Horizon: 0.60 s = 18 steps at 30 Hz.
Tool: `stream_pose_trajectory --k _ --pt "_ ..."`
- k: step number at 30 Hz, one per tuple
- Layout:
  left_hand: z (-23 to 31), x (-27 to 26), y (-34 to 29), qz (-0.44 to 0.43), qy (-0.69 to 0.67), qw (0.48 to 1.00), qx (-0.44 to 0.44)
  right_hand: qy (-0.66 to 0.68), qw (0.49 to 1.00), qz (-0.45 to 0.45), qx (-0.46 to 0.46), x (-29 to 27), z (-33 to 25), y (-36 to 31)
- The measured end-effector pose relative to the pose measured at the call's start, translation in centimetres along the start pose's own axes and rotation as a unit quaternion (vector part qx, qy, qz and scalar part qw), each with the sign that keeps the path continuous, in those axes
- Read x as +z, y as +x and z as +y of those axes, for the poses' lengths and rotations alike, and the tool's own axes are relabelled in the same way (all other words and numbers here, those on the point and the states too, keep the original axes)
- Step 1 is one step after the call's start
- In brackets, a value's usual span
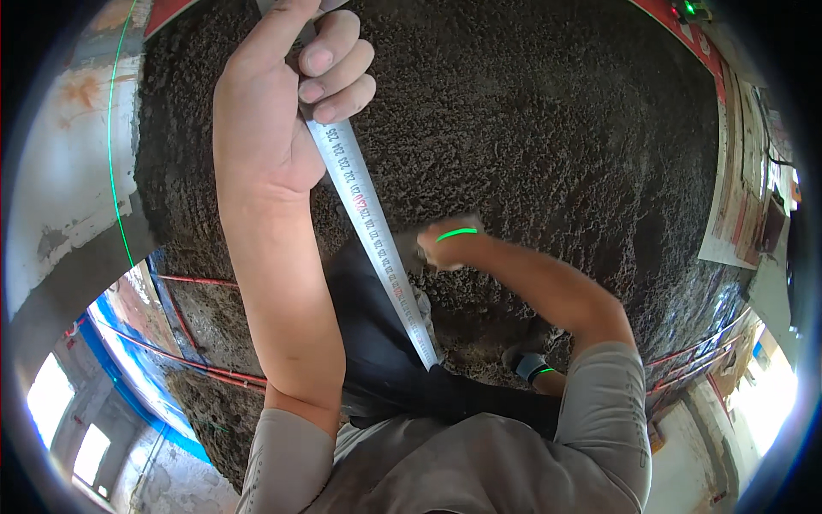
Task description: The person uses a trowel to smooth and level a wet concrete floor while kneeling. They repeatedly use a long metal straightedge to check the surface level against a green laser line, adjusting the concrete as needed to ensure a flat finish.
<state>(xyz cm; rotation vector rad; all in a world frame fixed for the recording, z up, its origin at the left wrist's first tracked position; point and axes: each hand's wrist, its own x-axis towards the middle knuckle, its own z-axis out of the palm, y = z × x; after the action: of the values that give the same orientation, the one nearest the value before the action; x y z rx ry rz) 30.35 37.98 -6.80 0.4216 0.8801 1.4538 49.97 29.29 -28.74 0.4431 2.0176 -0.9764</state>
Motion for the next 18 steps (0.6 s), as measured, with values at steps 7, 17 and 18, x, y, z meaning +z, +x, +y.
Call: stream_pose_trajectory --k 7,17,18 --pt "-2.2 1.7 2.2 -0.072 -0.009 0.995 -0.061 0.474 0.854 0.183 -0.110 9.5 -3.1 1.3" --pt "-9.6 8.4 5.3 -0.083 0.059 0.985 -0.137 0.522 0.655 0.515 0.182 17.5 3.1 -2.2" --pt "-10.5 9.0 5.5 -0.092 0.059 0.983 -0.145 0.537 0.586 0.571 0.207 18.3 5.6 -4.0"
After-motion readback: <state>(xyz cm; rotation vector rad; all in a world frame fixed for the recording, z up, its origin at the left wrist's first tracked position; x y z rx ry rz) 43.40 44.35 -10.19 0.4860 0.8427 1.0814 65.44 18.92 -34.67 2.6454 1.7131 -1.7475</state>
